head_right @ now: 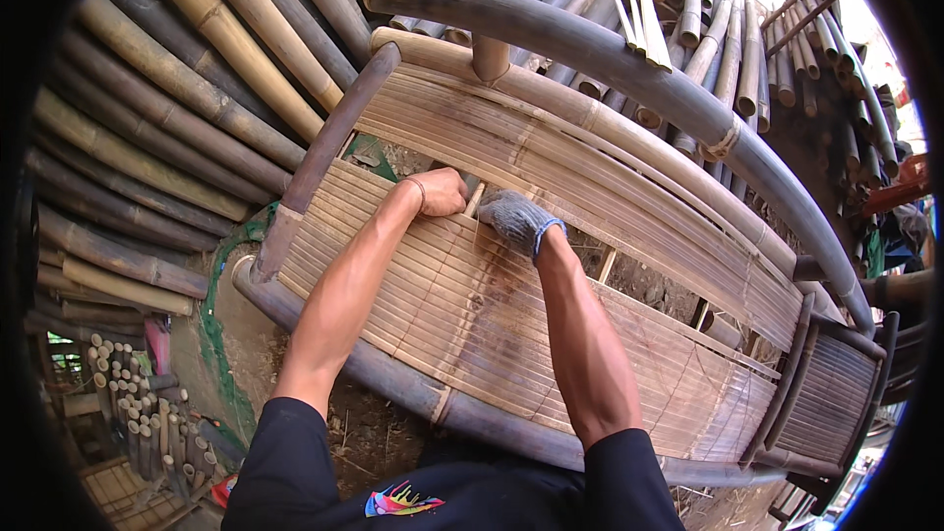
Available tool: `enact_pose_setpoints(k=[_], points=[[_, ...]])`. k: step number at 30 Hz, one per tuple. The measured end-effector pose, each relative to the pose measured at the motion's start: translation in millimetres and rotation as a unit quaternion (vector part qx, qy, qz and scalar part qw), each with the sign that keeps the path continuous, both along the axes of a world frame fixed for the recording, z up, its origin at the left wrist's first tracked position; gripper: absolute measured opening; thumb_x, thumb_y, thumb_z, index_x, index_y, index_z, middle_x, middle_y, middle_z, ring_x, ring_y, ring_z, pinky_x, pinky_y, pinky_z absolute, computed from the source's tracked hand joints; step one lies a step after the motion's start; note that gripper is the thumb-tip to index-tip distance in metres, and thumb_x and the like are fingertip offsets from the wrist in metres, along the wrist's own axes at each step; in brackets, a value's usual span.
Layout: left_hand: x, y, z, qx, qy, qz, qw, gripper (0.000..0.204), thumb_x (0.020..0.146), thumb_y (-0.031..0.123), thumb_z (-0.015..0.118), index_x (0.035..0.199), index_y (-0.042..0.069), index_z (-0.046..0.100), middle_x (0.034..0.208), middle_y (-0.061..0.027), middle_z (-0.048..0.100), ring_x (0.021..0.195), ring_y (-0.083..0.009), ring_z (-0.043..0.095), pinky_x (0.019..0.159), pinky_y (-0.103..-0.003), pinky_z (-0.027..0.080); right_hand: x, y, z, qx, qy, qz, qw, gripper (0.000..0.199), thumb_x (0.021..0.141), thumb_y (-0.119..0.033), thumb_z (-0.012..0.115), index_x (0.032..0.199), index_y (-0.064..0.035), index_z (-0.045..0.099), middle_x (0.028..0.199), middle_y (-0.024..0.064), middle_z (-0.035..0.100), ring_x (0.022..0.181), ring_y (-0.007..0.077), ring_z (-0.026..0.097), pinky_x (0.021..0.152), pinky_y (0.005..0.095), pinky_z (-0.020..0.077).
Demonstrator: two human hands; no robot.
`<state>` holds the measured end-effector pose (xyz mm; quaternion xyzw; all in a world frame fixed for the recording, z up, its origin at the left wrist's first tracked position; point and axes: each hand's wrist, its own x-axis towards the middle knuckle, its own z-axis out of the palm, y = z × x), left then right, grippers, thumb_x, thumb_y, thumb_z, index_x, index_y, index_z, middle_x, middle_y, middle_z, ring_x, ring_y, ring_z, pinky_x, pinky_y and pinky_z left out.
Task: The person weaves thin bamboo strips into the seat and back of a bamboo chair, threading a strand through pre-cut slots and around the frame by hand.
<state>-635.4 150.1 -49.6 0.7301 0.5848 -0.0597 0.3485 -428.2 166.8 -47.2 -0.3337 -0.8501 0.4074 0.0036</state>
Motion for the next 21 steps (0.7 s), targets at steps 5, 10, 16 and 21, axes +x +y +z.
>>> enact_pose_setpoints(k=[5, 10, 16, 21], points=[[16, -30, 69, 0.055, -0.175, 0.224, 0.957, 0.019, 0.083, 0.016, 0.067, 0.088, 0.001, 0.077, 0.094, -0.0170, 0.074, 0.090, -0.0249, 0.070, 0.087, -0.034, 0.053, 43, -36, 61, -0.009, 0.039, -0.233, 0.972, 0.034, 0.095, -0.024, 0.056, 0.114, 0.0006, 0.070, 0.105, 0.0200, 0.071, 0.094, 0.0244, 0.066, 0.091, 0.0356, 0.0515], [1, -68, 106, -0.043, -0.436, 0.269, 0.858, 0.015, 0.082, 0.011, 0.068, 0.081, -0.004, 0.072, 0.087, -0.0101, 0.069, 0.090, -0.0182, 0.066, 0.088, -0.030, 0.050, 25, -108, 120, 0.385, 0.238, -0.277, 0.847, 0.037, 0.087, -0.026, 0.073, 0.120, -0.0088, 0.067, 0.119, 0.0132, 0.065, 0.118, 0.0316, 0.057, 0.103, 0.0437, 0.0434], [19, -76, 114, -0.011, -0.475, 0.180, 0.861, 0.013, 0.081, 0.006, 0.065, 0.076, -0.004, 0.070, 0.085, -0.0114, 0.068, 0.087, -0.0189, 0.066, 0.085, -0.030, 0.050, 24, -122, 108, 0.361, 0.223, -0.262, 0.867, 0.012, 0.083, -0.014, 0.079, 0.092, -0.0112, 0.073, 0.110, 0.0098, 0.067, 0.106, 0.0302, 0.061, 0.094, 0.0435, 0.0445], [25, -83, 111, 0.031, -0.438, 0.250, 0.863, 0.018, 0.078, 0.011, 0.062, 0.070, -0.003, 0.068, 0.073, -0.0125, 0.066, 0.076, -0.0198, 0.063, 0.073, -0.033, 0.049, 53, -150, 140, 0.455, 0.173, -0.388, 0.783, 0.050, 0.087, -0.011, 0.069, 0.135, -0.0046, 0.055, 0.131, 0.0222, 0.054, 0.125, 0.0360, 0.050, 0.107, 0.0472, 0.0373]])
